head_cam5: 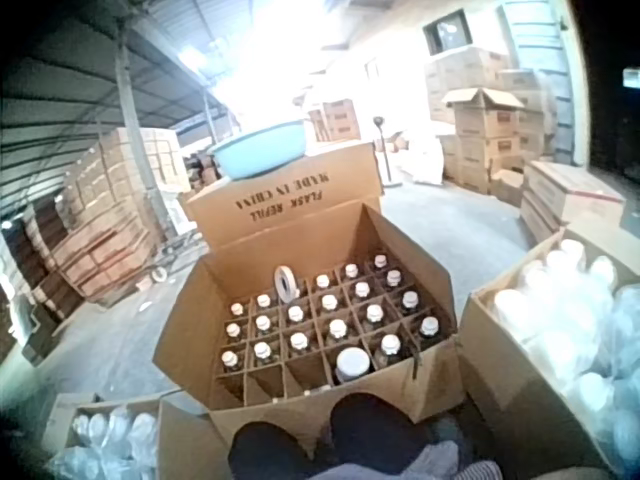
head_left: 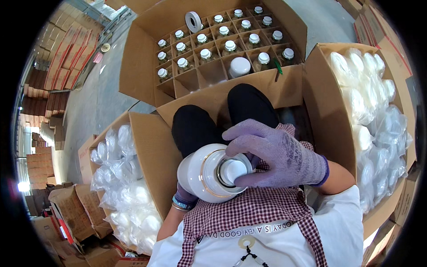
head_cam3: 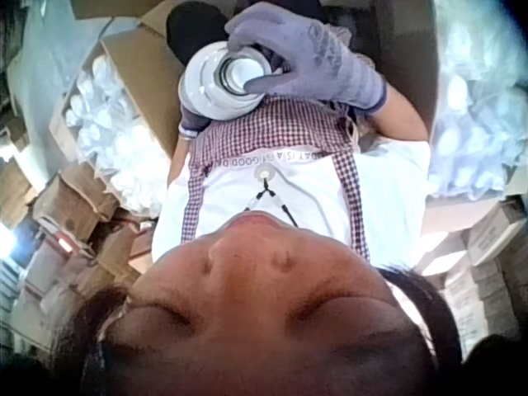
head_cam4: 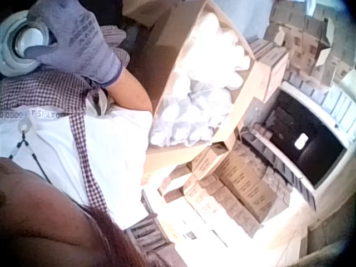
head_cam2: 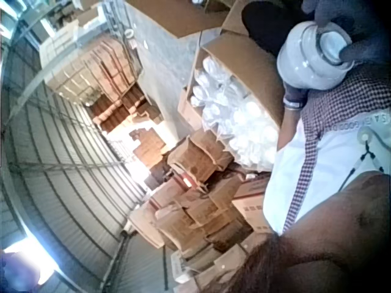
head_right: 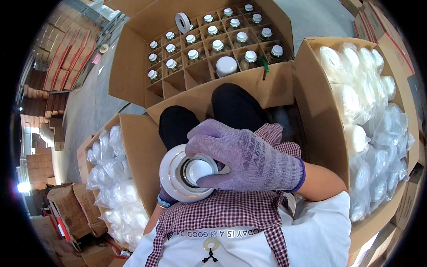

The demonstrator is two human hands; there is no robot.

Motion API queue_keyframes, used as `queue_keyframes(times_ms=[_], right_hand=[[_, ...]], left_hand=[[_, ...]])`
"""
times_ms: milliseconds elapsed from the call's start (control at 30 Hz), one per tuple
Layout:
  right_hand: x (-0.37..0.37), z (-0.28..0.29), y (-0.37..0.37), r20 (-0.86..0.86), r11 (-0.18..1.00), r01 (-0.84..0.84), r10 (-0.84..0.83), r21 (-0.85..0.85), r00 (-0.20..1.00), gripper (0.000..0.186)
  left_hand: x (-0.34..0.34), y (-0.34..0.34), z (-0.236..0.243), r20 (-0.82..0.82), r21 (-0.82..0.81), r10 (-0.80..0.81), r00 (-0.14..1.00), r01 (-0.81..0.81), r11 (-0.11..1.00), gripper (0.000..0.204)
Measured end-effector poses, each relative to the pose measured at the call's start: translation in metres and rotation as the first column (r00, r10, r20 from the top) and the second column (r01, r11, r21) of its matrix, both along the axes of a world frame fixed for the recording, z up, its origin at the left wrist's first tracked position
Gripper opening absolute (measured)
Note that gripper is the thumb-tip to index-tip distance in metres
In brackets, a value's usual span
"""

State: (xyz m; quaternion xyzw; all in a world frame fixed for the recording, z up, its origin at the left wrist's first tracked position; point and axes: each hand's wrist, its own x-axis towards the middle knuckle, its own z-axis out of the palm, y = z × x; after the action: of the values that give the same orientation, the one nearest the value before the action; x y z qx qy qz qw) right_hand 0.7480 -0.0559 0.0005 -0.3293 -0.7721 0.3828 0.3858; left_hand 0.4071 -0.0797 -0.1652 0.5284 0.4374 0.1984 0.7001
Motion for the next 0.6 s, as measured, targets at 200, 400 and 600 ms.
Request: queue_keyframes(times_ms=[200,400,600], right_hand=[[0.006,0.019,-0.011,0.229,0.999,-0.013,0.022,-0.042,0.973,0.049],[-0.004,0.022,-0.027,0.464,0.998,0.053,-0.031,-0.035,0.885,0.048],[-0.003,0.027,-0.024,0.373,0.983,0.069,0.000,-0.171,0.928,0.047]], left_hand=[[-0.012,-0.010,-0.017,0.247,-0.304,0.175,0.953,-0.095,0.948,0.060],[-0.021,-0.013,-0.032,0.240,-0.023,0.031,0.970,-0.026,0.999,0.061],[-0.022,-0.011,-0.023,0.100,0.129,-0.040,0.994,0.027,0.991,0.060]])
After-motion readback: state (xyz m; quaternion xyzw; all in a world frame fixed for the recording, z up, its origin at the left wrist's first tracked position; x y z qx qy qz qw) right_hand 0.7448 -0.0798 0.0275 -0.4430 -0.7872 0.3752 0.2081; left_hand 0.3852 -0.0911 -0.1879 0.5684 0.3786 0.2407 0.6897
